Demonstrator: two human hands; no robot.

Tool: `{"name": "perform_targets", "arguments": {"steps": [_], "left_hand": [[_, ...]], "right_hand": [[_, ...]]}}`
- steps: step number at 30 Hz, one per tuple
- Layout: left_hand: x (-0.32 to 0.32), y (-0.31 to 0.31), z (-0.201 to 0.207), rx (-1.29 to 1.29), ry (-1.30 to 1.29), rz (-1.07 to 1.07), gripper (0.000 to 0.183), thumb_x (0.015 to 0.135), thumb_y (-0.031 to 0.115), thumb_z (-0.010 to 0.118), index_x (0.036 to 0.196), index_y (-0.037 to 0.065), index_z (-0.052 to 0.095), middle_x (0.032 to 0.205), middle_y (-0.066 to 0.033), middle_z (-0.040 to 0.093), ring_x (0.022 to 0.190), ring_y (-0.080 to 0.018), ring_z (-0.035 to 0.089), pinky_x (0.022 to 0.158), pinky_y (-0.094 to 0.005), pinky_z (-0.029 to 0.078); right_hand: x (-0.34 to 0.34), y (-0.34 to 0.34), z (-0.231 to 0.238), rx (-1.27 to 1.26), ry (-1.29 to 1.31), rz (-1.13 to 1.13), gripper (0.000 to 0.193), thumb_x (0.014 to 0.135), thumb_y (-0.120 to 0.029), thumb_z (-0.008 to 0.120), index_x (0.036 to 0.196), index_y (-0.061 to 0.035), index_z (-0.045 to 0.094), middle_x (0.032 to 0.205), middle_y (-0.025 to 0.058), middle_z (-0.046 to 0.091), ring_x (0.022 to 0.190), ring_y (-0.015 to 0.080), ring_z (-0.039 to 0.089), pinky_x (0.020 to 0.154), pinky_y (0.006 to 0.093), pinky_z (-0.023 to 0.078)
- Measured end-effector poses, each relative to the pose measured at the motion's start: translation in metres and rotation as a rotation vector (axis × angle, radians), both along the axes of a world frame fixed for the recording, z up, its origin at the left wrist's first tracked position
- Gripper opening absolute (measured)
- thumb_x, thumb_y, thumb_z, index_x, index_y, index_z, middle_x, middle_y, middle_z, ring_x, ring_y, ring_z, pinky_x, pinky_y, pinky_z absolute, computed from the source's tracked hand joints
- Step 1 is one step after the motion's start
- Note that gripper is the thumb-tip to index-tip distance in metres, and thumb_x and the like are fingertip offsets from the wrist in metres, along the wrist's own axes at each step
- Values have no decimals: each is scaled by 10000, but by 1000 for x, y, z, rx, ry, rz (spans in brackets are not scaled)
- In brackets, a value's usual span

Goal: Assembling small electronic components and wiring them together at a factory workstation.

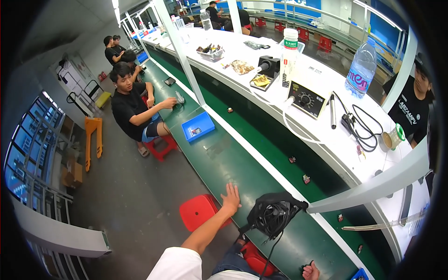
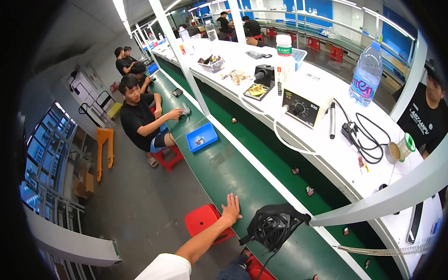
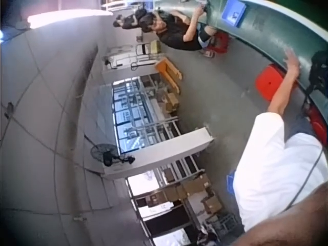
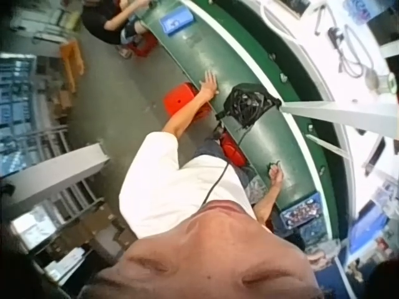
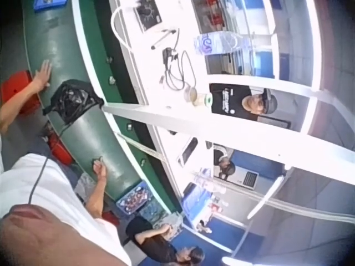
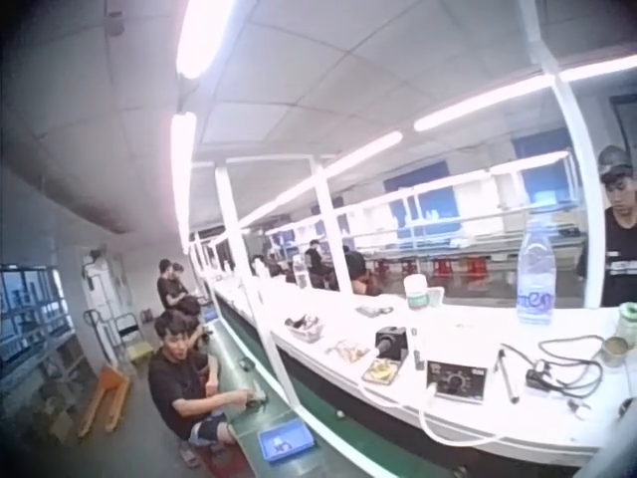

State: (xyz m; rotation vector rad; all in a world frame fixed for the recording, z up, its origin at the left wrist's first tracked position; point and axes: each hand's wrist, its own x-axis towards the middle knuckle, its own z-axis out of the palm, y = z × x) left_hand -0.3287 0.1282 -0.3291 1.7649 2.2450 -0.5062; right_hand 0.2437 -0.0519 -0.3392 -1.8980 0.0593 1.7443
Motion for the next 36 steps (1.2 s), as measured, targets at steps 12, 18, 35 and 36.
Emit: {"name": "perform_targets", "arguments": {"steps": [12,18,35,36], "left_hand": [[1,5,6,-18,-11,4,1130,784,534,740,1537,-47,128,1594,-319,60,1489,-446,90,1004,-632,433],[1,4,11,-32,-64,32,1109,805,480,753,1535,-56,113,1596,-318,47,1492,-444,78,1026,-645,402],[0,4,10,-3,-71,40,1104,785,459,778,1526,-64,149,1591,-320,79,1491,-445,86,1010,-654,419],[0,4,10,-4,-68,45,1104,785,459,778,1526,-64,149,1591,-320,79,1491,-445,86,1010,-654,419]], "right_hand": [[15,-4,-12,36,-90,93,473,882,-527,678,812,-59,655,682,83,697,455,178,607,423,304,504],[9,-2,-4,24,-139,115,499,869,-546,687,818,-50,665,677,82,699,459,172,607,434,302,510],[11,-3,-12,6,-154,120,518,859,-552,695,835,-36,662,676,88,695,460,184,605,441,320,514],[11,-2,-12,1,-156,121,518,860,-553,693,834,-37,660,675,89,694,460,184,602,441,321,512]]}}
